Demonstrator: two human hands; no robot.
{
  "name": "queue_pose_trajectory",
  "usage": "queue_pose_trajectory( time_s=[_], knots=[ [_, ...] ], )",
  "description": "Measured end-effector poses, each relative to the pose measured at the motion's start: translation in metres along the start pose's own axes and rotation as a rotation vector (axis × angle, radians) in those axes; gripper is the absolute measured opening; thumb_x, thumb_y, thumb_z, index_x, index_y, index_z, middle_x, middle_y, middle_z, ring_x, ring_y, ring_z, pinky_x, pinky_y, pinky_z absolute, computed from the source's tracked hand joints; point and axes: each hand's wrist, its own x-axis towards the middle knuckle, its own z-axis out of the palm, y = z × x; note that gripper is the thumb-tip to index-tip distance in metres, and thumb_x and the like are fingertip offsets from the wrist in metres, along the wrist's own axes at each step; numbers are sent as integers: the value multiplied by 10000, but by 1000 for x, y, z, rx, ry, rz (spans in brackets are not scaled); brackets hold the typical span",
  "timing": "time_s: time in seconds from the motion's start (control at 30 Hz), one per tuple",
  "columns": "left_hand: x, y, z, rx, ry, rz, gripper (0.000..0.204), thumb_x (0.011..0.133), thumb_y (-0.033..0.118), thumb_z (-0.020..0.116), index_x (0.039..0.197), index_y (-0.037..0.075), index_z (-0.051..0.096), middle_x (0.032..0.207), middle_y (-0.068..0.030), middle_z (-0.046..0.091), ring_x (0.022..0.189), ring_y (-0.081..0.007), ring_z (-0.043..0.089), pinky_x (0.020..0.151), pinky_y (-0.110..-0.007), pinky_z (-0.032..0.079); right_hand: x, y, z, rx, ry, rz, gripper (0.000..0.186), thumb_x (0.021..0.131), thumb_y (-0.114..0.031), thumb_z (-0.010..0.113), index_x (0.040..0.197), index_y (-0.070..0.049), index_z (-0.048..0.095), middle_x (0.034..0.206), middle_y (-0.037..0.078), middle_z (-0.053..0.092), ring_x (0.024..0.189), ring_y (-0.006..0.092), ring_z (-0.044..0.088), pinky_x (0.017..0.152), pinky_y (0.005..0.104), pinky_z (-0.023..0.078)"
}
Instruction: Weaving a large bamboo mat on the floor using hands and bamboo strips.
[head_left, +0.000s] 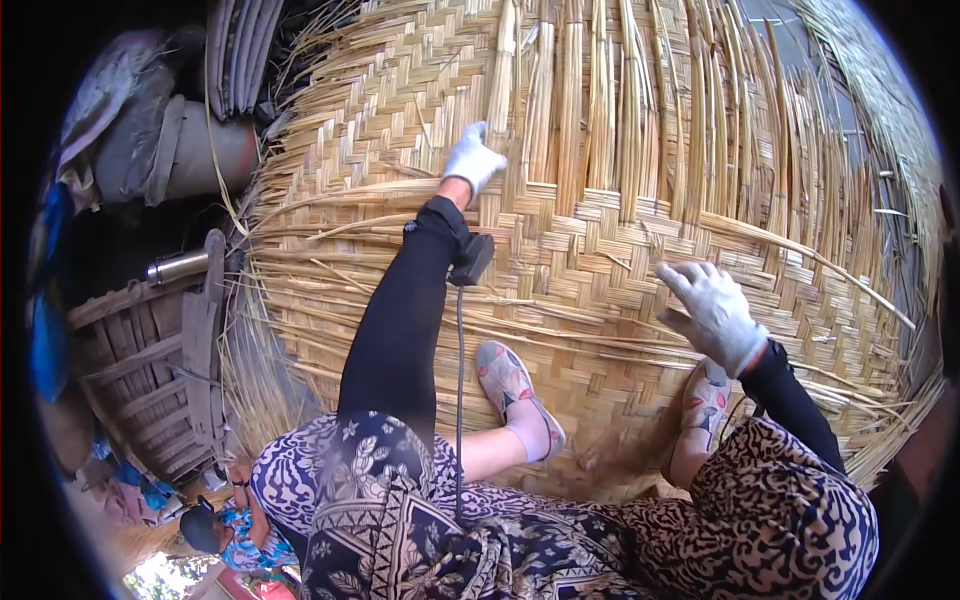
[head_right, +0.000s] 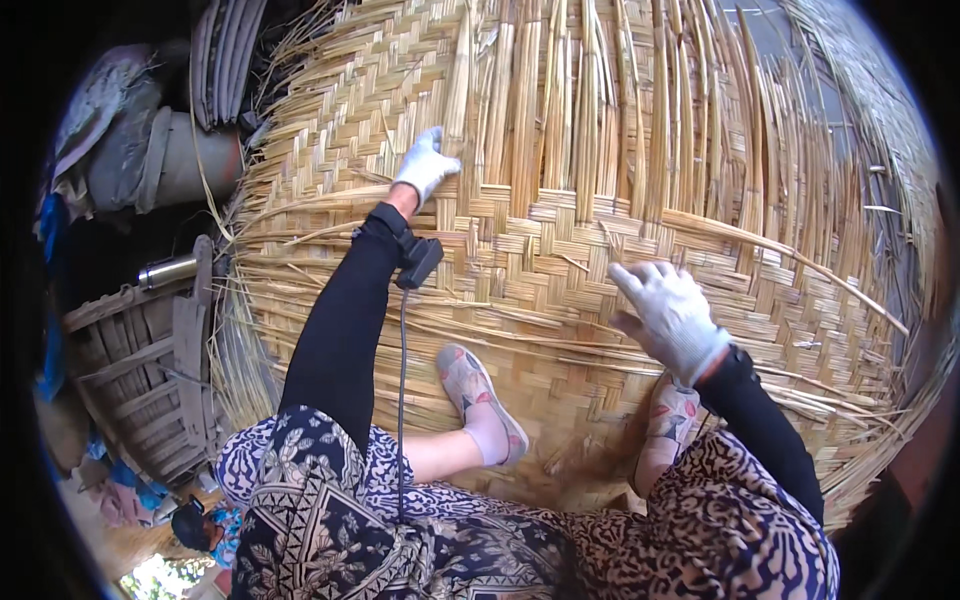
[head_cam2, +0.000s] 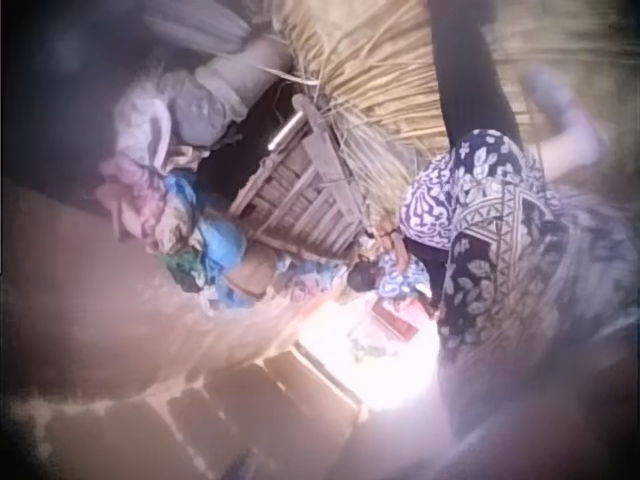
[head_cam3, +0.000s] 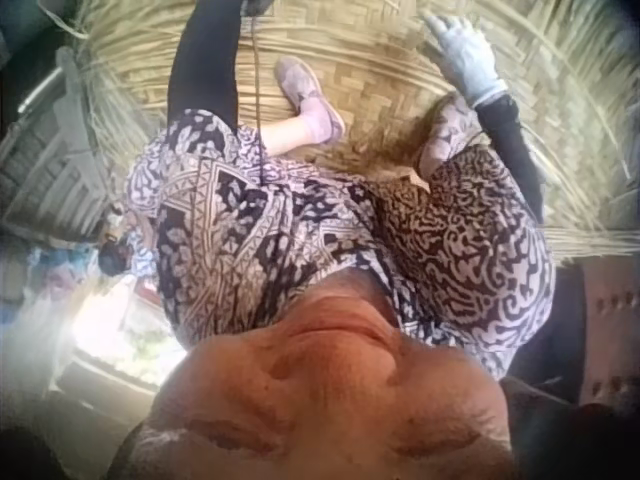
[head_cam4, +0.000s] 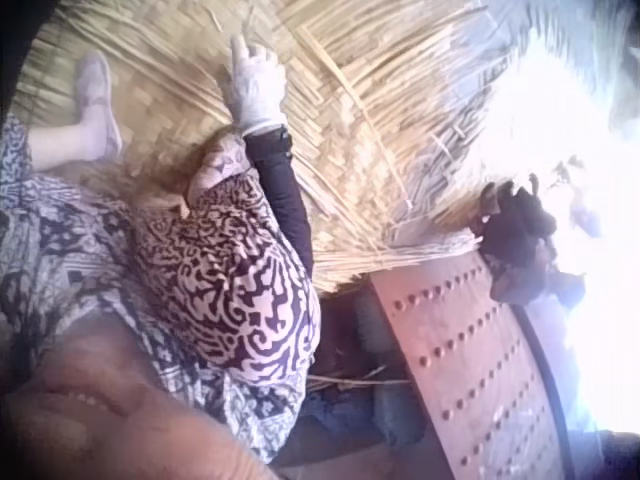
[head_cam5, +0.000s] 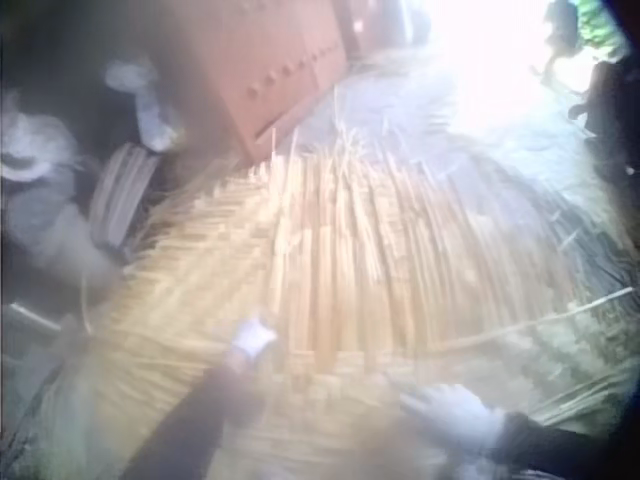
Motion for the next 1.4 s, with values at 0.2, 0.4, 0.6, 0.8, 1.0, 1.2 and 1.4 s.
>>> queue_pose_trajectory(
  time_s=[0.2, 0.4, 0.6, 0.8, 1.0, 1.2, 1.4],
  knots=[
    [10, 15, -1, 192, -189, -63, 513, 576, 217, 732, 1003, -6, 556, 873, -100, 619, 772, -224, 590, 736, -274, 450, -73, 23, 6, 28, -66, 219, 526, 742, -290, 577, 1197, -86, 410, 1043, 121, 512, 977, 281, 471, 809, 376, 393],
    [-5, 29, -1, 81, 349, 137, 737, 519, 207, 774, 1144, 1, 444, 1007, -186, 566, 947, -283, 548, 826, -321, 428, -103, 21, 0, 34, -76, 341, 539, 739, -305, 579, 1201, -88, 405, 994, 116, 524, 940, 286, 487, 783, 372, 405],
    [-7, 20, 4, -130, -77, 50, 695, 572, 178, 764, 1157, -5, 437, 962, -143, 569, 793, -231, 562, 740, -290, 458, -122, -14, -15, 25, -138, 350, 489, 773, -358, 544, 1169, -94, 428, 1009, 126, 522, 939, 286, 501, 768, 368, 416],
    [-18, 38, -3, 333, 0, -24, 614, 495, 362, 789, 965, 26, 580, 906, -127, 621, 837, -263, 595, 727, -323, 467, -172, -16, -20, 120, -12, 415, 448, 755, -264, 585, 1164, -130, 459, 913, 130, 561, 838, 301, 542, 731, 371, 435],
    [10, 4, 6, 43, 233, -135, 551, 604, 342, 717, 1022, 26, 548, 936, -160, 602, 885, -266, 577, 765, -315, 455, -192, -14, -25, 367, 56, 474, 419, 741, -155, 608, 1135, -64, 496, 986, 131, 585, 881, 228, 583, 752, 322, 468],
    [-10, 50, 40, 108, -152, 42, 481, 648, 284, 669, 1059, 67, 541, 1030, -129, 577, 951, -271, 552, 820, -318, 432, -195, 27, -4, 546, -35, 610, 384, 740, -132, 604, 1103, -40, 517, 884, 123, 614, 827, 221, 599, 734, 295, 467],
    [-38, 79, 21, 287, 206, -83, 414, 698, 188, 626, 1078, 114, 478, 906, -174, 595, 869, -338, 565, 733, -394, 446, -168, 40, -22, 445, -238, 412, 410, 776, -309, 564, 1115, -88, 502, 966, 134, 586, 873, 293, 560, 703, 348, 460]
  ],
)
